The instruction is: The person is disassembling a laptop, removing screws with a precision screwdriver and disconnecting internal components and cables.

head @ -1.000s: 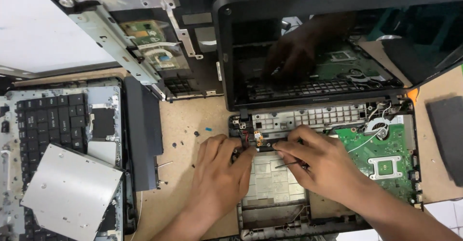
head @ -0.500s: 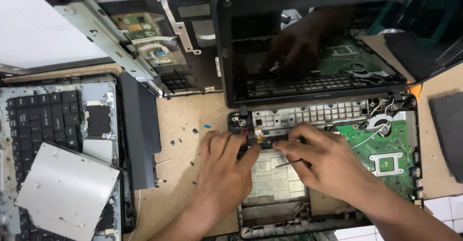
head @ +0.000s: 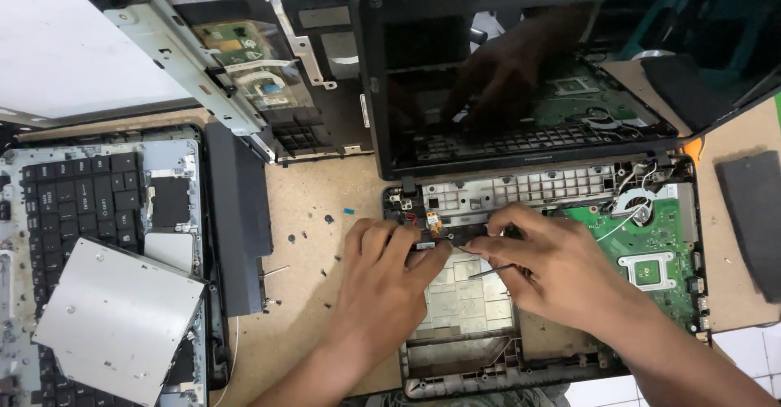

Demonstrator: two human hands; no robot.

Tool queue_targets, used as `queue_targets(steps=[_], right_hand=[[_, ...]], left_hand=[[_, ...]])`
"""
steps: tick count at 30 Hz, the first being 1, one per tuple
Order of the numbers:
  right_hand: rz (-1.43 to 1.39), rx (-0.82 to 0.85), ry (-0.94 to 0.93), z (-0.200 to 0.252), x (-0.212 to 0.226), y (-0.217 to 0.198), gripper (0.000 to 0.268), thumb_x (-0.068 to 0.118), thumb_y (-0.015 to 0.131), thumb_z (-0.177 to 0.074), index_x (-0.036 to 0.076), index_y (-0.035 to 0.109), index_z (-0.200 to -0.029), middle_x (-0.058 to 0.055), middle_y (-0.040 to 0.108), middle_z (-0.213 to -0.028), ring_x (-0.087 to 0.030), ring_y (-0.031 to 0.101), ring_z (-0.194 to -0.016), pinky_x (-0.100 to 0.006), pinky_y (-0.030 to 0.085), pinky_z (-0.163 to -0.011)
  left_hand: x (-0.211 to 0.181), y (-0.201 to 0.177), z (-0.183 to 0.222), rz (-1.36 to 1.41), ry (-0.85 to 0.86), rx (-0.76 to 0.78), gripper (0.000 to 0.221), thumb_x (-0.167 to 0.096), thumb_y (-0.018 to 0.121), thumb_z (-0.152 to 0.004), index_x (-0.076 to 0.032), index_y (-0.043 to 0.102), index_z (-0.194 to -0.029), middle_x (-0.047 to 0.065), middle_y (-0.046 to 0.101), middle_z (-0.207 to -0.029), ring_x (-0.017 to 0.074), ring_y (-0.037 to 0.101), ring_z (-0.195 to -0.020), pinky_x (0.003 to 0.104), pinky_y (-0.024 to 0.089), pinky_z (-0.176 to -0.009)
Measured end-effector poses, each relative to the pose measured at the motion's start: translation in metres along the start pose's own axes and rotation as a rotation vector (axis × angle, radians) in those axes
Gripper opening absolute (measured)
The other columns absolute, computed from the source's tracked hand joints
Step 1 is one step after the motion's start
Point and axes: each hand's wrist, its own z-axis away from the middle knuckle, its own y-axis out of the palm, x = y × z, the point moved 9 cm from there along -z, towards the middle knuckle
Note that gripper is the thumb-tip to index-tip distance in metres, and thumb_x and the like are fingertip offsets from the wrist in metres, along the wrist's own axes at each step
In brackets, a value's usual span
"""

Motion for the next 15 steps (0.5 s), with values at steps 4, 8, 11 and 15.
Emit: queue_targets(steps=[4,8,11,15], right_hand=[[-0.003,0.007,0.026,0.0017,-0.0006,0.0009,0.032,0.000,0.064,-0.071,0.013,0.071,-0.100,-0.007,0.059,-0.100,-0.005,0.048,-0.037,-0.017,0.048,-0.029],[0.129,-0.035,-0.019,0.0027,0.0068,-0.0034,0.029,0.002,0.065,-0.074,0.015,0.070,-0.099,-0.005,0.059,-0.096,-0.011,0.057,-0.047,-0.024,0.051,-0.036],[0.196,-0.009,-0.015,0.0052,0.0066,-0.0008,0.035,0.001,0.065,-0.070,0.016,0.068,-0.102,-0.005,0.055,-0.100,-0.011,0.055,-0.046,-0.024,0.050,-0.037],[0.277,0.013,0.001,0.0092,0.0081,0.0013,0.042,-0.001,0.060,-0.068,0.018,0.069,-0.105,-0.004,0.053,-0.102,-0.013,0.053,-0.044,-0.027,0.048,-0.037]], left_hand=[[-0.0010,0.0018,0.0001,-0.002,0.000,-0.004,0.040,0.013,0.058,-0.073,-0.012,0.067,-0.104,0.007,0.045,-0.095,0.0259,0.043,-0.093,0.046,0.036,-0.084],[-0.0034,0.0003,0.0004,-0.039,0.008,-0.043,0.043,0.013,0.056,-0.071,-0.012,0.066,-0.105,0.008,0.046,-0.093,0.0268,0.043,-0.088,0.046,0.037,-0.081],[-0.0036,0.0026,0.0021,-0.056,0.004,-0.056,0.042,0.010,0.055,-0.073,-0.012,0.066,-0.106,0.007,0.046,-0.092,0.0265,0.043,-0.086,0.046,0.037,-0.081],[-0.0040,0.0030,0.0022,-0.030,0.014,-0.032,0.050,0.014,0.054,-0.066,-0.014,0.065,-0.107,0.006,0.042,-0.088,0.0256,0.042,-0.081,0.045,0.037,-0.083]])
